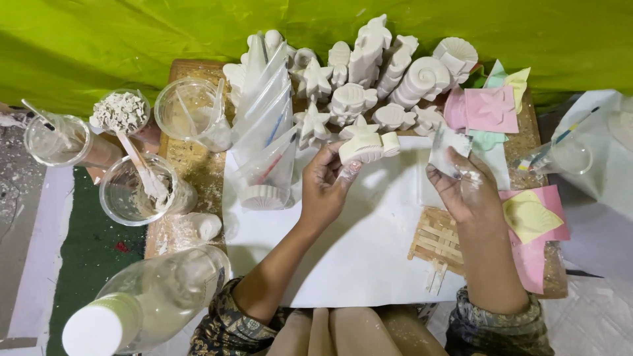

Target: Removing plaster shell-shaped objects from silicone molds and cleaning the edges.

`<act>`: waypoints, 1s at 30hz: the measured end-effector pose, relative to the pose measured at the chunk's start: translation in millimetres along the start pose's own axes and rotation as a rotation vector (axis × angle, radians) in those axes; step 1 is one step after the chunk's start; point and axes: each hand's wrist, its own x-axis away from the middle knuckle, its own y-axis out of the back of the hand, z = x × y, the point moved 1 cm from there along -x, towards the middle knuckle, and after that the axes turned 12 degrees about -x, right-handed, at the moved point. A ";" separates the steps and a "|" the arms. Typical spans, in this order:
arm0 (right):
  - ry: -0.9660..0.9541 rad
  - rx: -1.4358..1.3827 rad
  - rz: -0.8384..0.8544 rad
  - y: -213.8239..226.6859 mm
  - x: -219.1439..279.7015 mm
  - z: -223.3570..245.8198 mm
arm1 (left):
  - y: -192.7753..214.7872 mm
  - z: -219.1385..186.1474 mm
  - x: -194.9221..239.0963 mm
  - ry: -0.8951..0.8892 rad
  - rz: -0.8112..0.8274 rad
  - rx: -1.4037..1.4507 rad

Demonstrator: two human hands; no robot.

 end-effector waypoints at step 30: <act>1.546 1.092 0.807 -32.4 23.8 -6.7 | 2.1 -11.9 3.4 -0.053 0.263 -0.004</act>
